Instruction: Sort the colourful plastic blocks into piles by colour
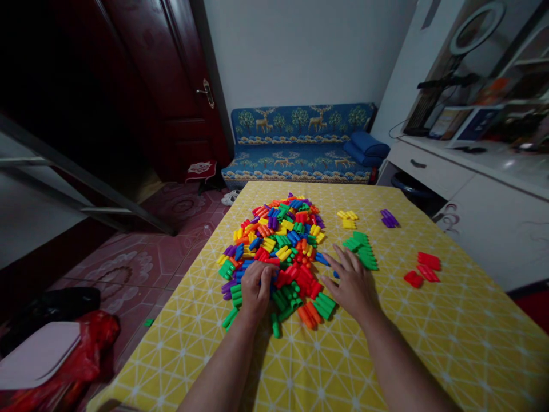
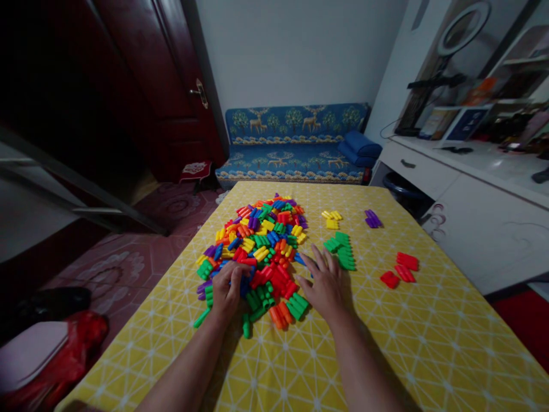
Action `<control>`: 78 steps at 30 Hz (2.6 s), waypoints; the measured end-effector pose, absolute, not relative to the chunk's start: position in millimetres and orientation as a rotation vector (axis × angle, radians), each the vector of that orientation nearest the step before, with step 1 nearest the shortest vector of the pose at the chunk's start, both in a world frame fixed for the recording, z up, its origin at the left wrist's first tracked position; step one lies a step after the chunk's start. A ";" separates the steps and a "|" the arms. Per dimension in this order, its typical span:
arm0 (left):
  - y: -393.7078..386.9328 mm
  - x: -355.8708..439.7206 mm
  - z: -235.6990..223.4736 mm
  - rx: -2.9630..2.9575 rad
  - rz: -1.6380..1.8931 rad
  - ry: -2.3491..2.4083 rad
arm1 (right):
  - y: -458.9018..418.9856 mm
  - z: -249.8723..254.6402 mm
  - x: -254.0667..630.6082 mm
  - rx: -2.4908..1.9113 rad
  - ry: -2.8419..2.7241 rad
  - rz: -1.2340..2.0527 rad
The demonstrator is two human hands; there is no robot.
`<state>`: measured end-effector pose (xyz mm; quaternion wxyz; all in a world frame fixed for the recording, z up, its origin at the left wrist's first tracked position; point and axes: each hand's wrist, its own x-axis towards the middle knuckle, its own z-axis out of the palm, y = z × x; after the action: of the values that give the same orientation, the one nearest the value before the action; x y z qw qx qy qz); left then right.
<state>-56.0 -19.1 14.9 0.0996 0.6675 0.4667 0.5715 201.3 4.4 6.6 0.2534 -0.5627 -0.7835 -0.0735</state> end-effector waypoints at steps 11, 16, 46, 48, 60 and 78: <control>-20.4 -54.7 14.5 1.965 1.622 1.414 | 4.1 3.3 208.9 -1.437 -2.143 -0.042; -19.8 -54.6 14.0 1.954 1.649 1.391 | -8.3 2.7 242.8 -1.630 -2.012 -0.142; -17.9 -64.2 13.1 1.902 1.675 1.564 | -3.0 -3.9 261.5 -1.506 -1.797 -0.320; -19.0 -66.0 16.2 2.018 1.614 1.644 | -6.0 -1.4 254.4 -1.400 -1.782 -0.311; -24.4 -69.5 22.6 2.225 0.865 2.066 | -13.0 2.6 217.5 -1.180 -1.904 -0.154; -22.3 -62.7 24.1 2.221 1.252 1.778 | -20.6 19.6 148.8 -1.361 -2.160 0.195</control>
<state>-62.7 -22.3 24.1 0.0163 0.7144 0.5719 0.4028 148.8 -20.6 19.6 0.2865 -0.5094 -0.8081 0.0728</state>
